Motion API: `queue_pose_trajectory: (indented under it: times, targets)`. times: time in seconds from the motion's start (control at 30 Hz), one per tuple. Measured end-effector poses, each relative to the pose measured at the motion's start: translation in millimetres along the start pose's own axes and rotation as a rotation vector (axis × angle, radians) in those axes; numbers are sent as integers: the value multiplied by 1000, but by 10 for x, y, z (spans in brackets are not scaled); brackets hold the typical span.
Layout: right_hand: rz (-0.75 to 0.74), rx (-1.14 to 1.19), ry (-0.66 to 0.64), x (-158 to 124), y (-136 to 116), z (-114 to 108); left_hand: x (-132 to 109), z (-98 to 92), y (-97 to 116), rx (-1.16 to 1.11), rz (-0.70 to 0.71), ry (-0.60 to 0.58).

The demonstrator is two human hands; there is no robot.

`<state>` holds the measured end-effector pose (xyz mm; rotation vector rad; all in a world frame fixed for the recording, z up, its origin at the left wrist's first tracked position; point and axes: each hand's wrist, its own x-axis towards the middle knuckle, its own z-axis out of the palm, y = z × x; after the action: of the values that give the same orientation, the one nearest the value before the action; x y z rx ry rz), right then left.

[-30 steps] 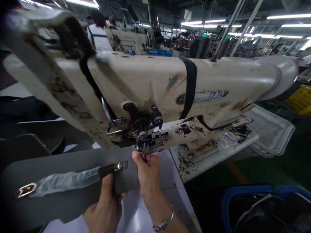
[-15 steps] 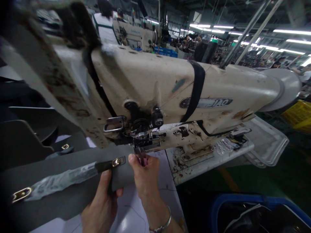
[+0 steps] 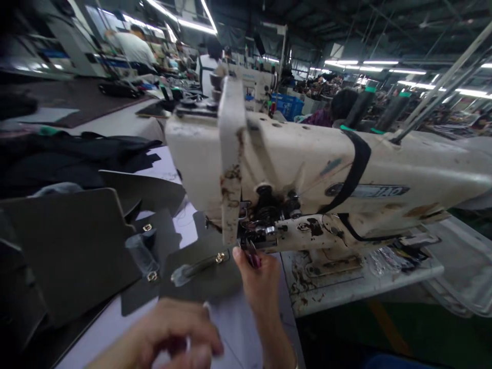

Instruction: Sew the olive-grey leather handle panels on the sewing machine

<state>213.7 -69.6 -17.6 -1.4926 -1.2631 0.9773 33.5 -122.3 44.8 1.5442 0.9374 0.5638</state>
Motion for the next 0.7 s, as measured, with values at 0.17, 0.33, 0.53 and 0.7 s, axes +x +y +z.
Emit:
queue_pose_trajectory:
  times: [0.17,0.33,0.53,0.7]
  targets:
    - [-140,-66,215,-269,-329,-99,706,-947,-1,924,124,428]
    - [113,467,-282,-541,-634,209,1260,-1235,-408,1187,91,257]
    - [585,1188,-520,-352,-656,634,898,-1351,-407,1348,-19,556]
    - [709,1410,-418,-184,-688,802,581,-1429,-322,1508,-2,889]
